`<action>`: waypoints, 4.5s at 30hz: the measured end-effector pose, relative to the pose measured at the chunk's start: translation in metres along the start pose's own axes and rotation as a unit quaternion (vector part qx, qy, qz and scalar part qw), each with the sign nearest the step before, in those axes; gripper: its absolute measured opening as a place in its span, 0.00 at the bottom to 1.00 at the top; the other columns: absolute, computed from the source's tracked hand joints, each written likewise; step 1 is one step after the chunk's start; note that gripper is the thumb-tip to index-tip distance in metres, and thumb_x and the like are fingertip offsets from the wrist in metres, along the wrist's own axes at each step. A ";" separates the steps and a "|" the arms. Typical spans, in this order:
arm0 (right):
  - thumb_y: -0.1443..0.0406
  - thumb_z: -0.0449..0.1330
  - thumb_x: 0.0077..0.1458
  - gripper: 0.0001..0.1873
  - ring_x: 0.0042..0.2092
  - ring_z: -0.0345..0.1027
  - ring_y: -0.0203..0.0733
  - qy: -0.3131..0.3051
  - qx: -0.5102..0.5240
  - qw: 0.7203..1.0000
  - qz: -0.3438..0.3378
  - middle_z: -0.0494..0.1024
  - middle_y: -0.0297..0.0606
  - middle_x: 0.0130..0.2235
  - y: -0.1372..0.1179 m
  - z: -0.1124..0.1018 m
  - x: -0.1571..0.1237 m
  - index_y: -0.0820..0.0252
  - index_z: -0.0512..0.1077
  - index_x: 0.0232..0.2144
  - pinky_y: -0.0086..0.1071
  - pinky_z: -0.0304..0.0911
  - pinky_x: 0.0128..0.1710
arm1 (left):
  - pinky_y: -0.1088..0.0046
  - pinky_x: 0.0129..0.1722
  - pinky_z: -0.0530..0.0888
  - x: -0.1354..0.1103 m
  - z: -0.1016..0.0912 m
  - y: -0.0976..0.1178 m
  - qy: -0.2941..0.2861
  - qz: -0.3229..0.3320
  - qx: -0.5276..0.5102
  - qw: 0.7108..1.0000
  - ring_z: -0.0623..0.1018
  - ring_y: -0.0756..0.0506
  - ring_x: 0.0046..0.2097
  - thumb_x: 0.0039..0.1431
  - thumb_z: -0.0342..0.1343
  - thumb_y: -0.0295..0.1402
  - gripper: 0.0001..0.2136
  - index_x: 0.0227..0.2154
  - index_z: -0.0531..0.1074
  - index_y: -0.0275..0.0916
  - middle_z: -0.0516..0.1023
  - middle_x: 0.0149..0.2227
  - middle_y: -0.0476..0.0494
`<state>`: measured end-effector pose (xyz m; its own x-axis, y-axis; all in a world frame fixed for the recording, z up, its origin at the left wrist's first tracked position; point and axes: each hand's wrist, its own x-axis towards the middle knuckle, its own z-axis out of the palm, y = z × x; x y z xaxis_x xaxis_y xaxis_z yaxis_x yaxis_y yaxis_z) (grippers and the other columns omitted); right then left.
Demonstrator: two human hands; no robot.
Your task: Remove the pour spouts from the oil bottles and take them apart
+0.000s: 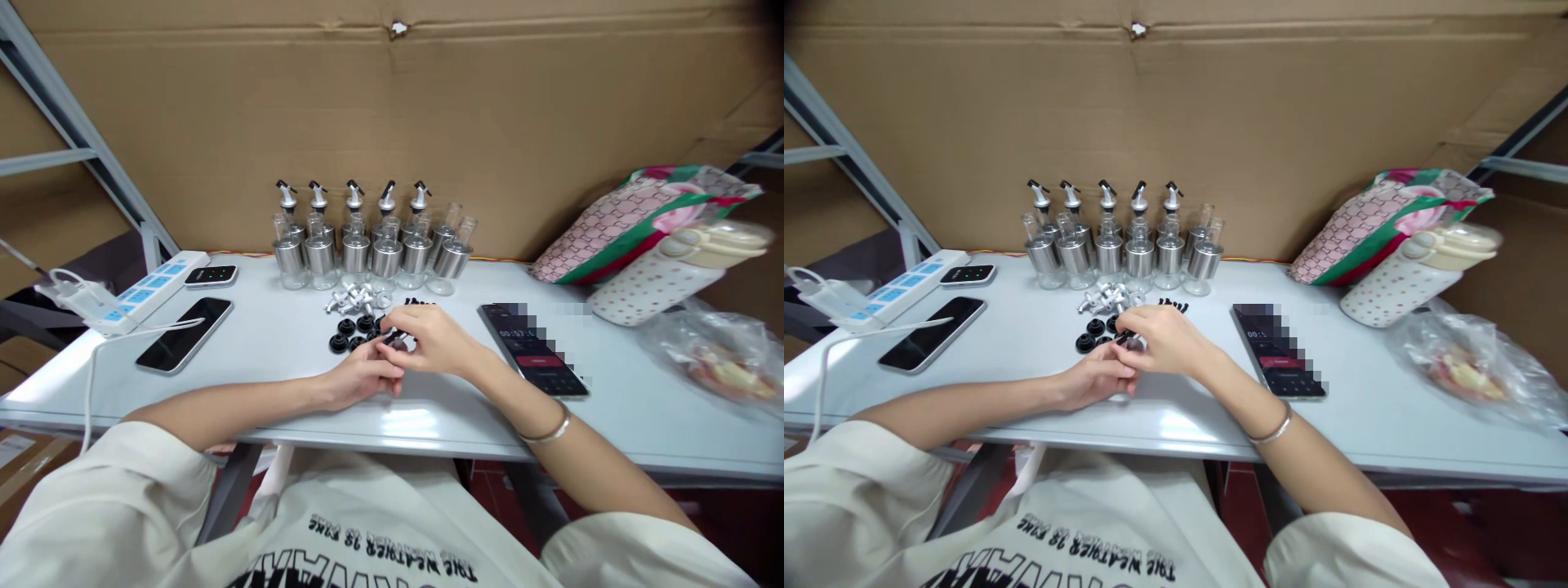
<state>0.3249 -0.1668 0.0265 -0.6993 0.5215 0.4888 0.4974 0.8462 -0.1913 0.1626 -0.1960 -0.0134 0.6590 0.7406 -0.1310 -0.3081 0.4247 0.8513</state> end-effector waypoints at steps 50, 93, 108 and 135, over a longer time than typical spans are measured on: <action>0.39 0.44 0.54 0.36 0.19 0.46 0.32 0.052 -0.196 0.976 0.082 0.62 0.36 0.14 -0.001 0.002 0.000 0.61 0.65 0.12 0.33 0.41 0.24 | 0.79 0.12 0.54 -0.002 -0.002 0.008 0.031 -0.035 0.141 0.989 0.61 0.57 0.10 0.46 0.56 0.38 0.11 0.18 0.65 0.37 0.68 0.11 0.52; 0.56 0.38 0.66 0.31 0.21 0.56 0.36 -0.056 -0.249 0.965 -0.066 0.72 0.40 0.20 0.007 0.014 -0.001 0.64 0.72 0.23 0.33 0.42 0.26 | 0.76 0.20 0.50 0.003 -0.006 0.004 -0.060 -0.001 0.194 0.979 0.53 0.57 0.18 0.51 0.56 0.45 0.17 0.22 0.60 0.38 0.53 0.15 0.60; 0.58 0.36 0.66 0.33 0.20 0.54 0.34 -0.056 -0.201 0.976 -0.058 0.72 0.40 0.20 0.007 0.016 -0.004 0.64 0.73 0.22 0.33 0.39 0.25 | 0.75 0.21 0.49 -0.002 -0.004 0.007 -0.081 0.007 0.247 0.966 0.53 0.56 0.19 0.52 0.53 0.49 0.19 0.22 0.60 0.37 0.54 0.17 0.59; 0.46 0.30 0.62 0.34 0.19 0.54 0.33 0.234 0.104 0.930 0.263 0.59 0.31 0.16 0.011 -0.008 0.005 0.57 0.57 0.15 0.28 0.51 0.22 | 0.76 0.26 0.54 -0.001 -0.006 0.013 -0.151 0.047 0.416 0.895 0.56 0.54 0.24 0.52 0.51 0.42 0.13 0.24 0.61 0.37 0.57 0.21 0.56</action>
<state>0.3313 -0.1559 0.0339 -0.0626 0.8059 0.5887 0.5637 0.5154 -0.6455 0.1540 -0.1883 -0.0053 0.8510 0.5251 -0.0018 0.1632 -0.2612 0.9514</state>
